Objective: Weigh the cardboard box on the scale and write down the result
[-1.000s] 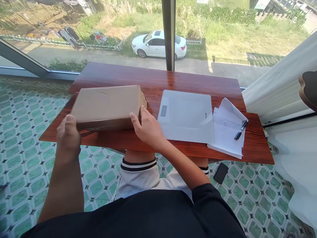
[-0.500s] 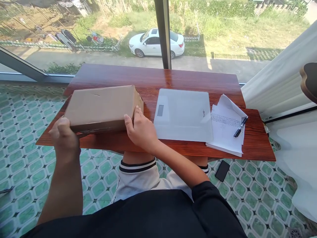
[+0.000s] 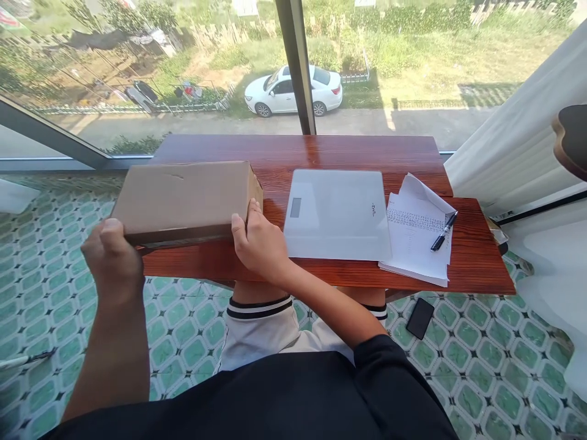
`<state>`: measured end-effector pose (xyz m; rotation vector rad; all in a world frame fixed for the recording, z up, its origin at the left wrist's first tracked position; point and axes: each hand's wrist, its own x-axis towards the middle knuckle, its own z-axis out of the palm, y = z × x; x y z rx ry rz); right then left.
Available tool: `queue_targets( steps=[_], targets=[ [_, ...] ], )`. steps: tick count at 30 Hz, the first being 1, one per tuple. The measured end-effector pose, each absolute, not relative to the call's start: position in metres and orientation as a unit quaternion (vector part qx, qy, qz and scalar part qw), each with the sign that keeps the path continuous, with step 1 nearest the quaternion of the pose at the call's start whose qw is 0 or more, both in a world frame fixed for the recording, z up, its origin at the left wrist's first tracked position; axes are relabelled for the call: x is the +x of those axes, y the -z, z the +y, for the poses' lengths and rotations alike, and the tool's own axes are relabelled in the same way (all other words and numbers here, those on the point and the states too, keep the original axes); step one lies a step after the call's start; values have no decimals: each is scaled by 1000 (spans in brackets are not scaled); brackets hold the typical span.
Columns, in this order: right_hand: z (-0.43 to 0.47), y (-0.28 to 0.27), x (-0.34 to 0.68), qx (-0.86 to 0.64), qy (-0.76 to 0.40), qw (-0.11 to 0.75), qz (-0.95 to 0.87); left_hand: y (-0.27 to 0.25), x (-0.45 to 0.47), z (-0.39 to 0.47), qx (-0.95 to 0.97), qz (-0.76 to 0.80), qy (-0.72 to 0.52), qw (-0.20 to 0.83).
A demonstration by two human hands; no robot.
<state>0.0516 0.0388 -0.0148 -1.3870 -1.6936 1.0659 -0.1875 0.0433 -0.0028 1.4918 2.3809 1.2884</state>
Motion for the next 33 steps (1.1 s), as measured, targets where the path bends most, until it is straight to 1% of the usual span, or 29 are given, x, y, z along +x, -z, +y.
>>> queue_targets(
  steps=[5, 8, 14, 33],
  targets=[
    [34, 5, 60, -534, -402, 365, -648, -14, -175, 38, 501, 758, -416, 49],
    [33, -1, 68, -542, -388, 376, -644, -19, -167, 39, 507, 758, -408, 43],
    [29, -6, 89, -569, -357, 388, -631, -17, -145, 50, 516, 739, -432, 17],
    [18, 3, 164, -673, -267, 426, -543, -16, -55, 57, 569, 704, -416, 85]
  ],
)
